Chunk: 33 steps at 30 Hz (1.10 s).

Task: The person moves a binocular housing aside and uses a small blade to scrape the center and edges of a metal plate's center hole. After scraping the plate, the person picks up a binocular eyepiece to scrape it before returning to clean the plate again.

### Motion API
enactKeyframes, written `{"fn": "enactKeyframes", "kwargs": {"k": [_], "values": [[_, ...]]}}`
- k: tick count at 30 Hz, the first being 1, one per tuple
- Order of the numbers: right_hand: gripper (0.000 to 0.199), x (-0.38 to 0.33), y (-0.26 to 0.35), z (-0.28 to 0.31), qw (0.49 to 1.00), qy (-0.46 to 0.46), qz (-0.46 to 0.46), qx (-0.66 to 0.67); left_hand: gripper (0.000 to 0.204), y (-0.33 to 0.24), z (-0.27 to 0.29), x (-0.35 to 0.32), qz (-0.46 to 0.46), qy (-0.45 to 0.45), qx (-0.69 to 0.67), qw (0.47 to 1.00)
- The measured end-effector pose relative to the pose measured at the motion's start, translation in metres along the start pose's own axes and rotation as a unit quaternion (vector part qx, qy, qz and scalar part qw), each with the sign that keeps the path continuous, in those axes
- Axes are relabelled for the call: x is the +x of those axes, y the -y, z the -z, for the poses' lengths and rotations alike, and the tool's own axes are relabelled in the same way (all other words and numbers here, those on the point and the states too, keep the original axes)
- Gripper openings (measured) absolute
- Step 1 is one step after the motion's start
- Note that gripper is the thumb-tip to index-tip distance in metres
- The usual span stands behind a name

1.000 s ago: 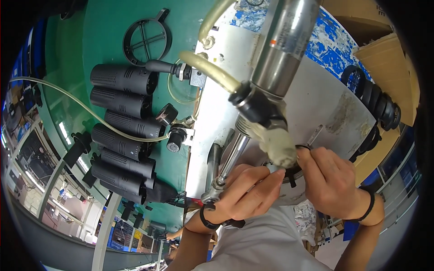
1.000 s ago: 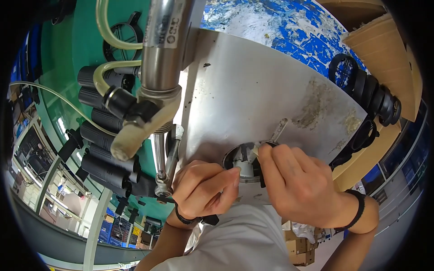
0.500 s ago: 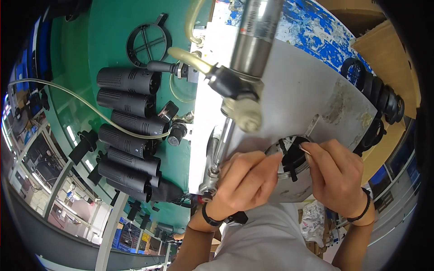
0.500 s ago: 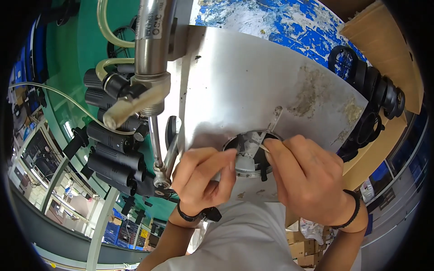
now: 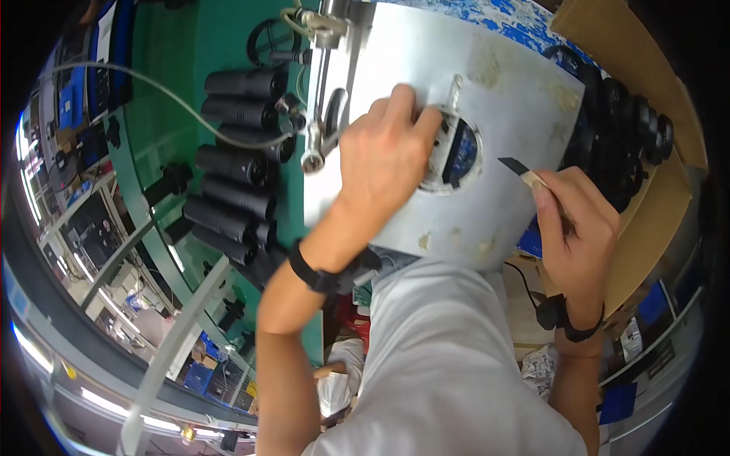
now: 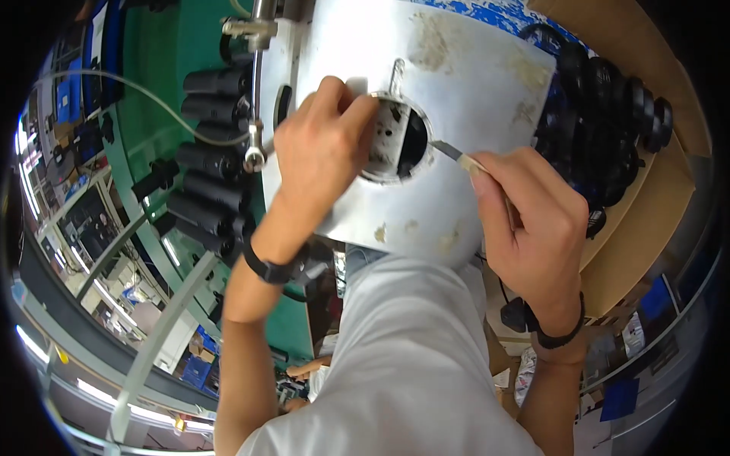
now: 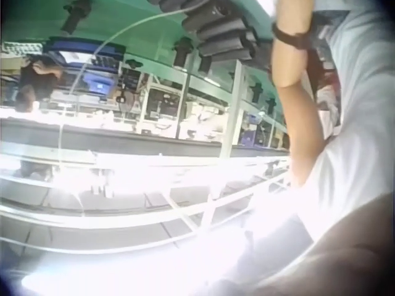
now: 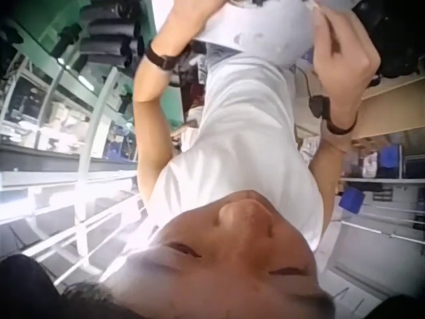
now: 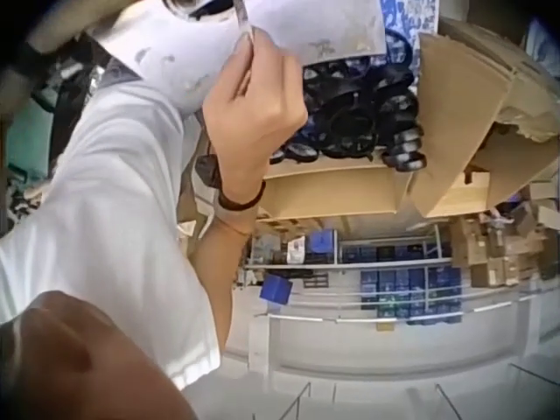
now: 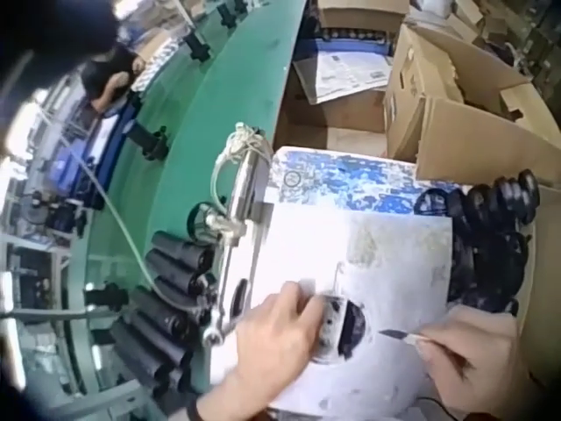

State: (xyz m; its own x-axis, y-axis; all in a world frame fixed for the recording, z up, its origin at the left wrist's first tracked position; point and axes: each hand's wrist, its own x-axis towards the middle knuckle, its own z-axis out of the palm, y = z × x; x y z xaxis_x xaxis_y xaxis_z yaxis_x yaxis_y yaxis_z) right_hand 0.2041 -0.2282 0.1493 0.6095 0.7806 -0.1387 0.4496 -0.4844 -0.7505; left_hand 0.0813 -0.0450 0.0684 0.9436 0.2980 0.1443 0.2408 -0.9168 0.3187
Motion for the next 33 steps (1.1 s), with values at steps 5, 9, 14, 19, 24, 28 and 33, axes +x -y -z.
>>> {"fn": "enactKeyframes", "kwargs": {"k": [5,9,14,19,24,28,33], "values": [[0.010,-0.029,-0.008,0.009,0.997,-0.040,0.057,0.035,0.006,0.002,0.004,0.009,-0.142,0.026,0.151,0.978],[0.010,-0.048,-0.011,0.021,0.995,-0.048,0.077,0.044,0.010,-0.004,0.017,0.008,-0.239,0.153,0.309,0.908],[0.011,-0.070,-0.018,0.035,0.993,-0.066,0.094,0.035,0.012,-0.022,0.017,0.022,-0.268,0.239,0.389,0.848],[0.011,-0.087,-0.025,0.045,0.993,-0.078,0.082,0.020,0.011,-0.021,0.015,0.022,-0.271,0.220,0.351,0.869],[0.012,-0.097,-0.029,0.042,0.994,-0.069,0.077,0.033,0.007,-0.021,0.007,0.028,-0.094,0.191,0.248,0.945],[0.012,-0.096,-0.029,0.039,0.993,-0.070,0.088,0.029,0.009,-0.020,-0.001,0.021,0.015,0.142,0.186,0.972],[0.012,-0.089,-0.024,0.035,0.992,-0.058,0.110,0.015,0.004,-0.020,-0.010,0.009,0.068,-0.014,0.157,0.985]]}}
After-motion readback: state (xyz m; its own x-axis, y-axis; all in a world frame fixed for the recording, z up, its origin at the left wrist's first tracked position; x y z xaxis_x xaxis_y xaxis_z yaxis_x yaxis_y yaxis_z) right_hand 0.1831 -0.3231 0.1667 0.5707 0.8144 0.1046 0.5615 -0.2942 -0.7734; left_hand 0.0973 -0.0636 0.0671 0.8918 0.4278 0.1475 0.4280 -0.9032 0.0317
